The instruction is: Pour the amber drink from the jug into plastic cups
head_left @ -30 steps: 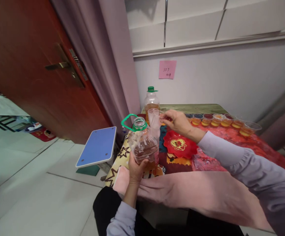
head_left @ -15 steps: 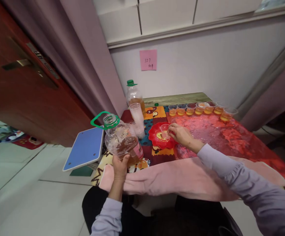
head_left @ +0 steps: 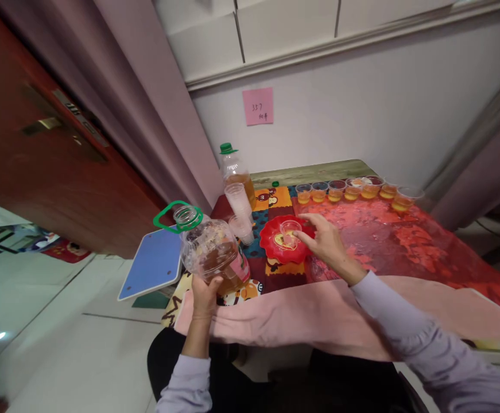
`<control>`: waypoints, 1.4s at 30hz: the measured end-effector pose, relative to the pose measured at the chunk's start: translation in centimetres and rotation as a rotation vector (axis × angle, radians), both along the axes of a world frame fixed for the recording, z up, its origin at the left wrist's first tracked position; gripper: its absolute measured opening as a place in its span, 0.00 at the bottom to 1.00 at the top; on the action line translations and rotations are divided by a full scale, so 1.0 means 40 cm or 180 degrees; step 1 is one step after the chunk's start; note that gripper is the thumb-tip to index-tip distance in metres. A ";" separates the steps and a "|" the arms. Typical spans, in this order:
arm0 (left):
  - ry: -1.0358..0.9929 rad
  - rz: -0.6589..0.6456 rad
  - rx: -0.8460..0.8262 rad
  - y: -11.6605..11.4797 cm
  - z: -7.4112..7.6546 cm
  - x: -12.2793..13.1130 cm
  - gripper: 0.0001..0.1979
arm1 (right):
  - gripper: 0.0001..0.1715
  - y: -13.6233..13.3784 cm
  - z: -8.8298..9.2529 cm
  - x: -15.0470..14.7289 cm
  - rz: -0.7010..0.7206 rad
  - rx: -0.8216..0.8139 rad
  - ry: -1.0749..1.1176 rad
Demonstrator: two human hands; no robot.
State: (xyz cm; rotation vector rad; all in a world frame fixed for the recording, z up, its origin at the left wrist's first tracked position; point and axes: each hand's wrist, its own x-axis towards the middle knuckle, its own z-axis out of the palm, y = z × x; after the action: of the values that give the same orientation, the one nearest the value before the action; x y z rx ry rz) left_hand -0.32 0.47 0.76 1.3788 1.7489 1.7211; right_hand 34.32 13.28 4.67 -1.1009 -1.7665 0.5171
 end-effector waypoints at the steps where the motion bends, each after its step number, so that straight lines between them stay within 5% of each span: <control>1: 0.0012 0.0065 0.0043 0.006 0.005 0.000 0.59 | 0.26 -0.018 0.005 -0.032 0.0003 -0.0137 0.0480; 4: 0.0059 0.0282 0.0183 0.023 0.019 0.006 0.60 | 0.28 -0.088 0.007 -0.161 0.0386 -0.0598 0.1498; 10: -0.0194 0.0479 0.0173 0.002 0.031 0.047 0.57 | 0.40 -0.173 -0.056 -0.345 0.1326 -0.1058 0.1279; 15: -0.0342 0.0653 0.0186 -0.019 0.057 0.094 0.57 | 0.34 -0.165 -0.084 -0.340 0.1584 -0.1148 0.1410; 21: 0.0090 0.0631 -0.0166 -0.029 0.132 0.111 0.55 | 0.30 -0.192 -0.073 -0.322 0.1853 -0.1398 0.1797; 30: 0.0718 0.0622 -0.1052 -0.042 0.234 0.096 0.58 | 0.63 -0.229 -0.097 -0.348 0.2228 -0.1889 0.2407; 35: 0.1308 0.0493 -0.1305 -0.047 0.242 0.072 0.57 | 0.69 -0.237 -0.125 -0.380 0.2361 -0.2318 0.2914; 42: 0.1708 0.0347 -0.1152 -0.040 0.222 0.059 0.56 | 0.60 -0.227 -0.101 -0.376 0.2190 -0.2378 0.2937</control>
State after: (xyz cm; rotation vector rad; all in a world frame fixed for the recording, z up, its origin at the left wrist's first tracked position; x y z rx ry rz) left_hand 2.05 -1.13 9.65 1.6934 2.3089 1.0485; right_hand 19.26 4.21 0.64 -0.4779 -1.0514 1.8680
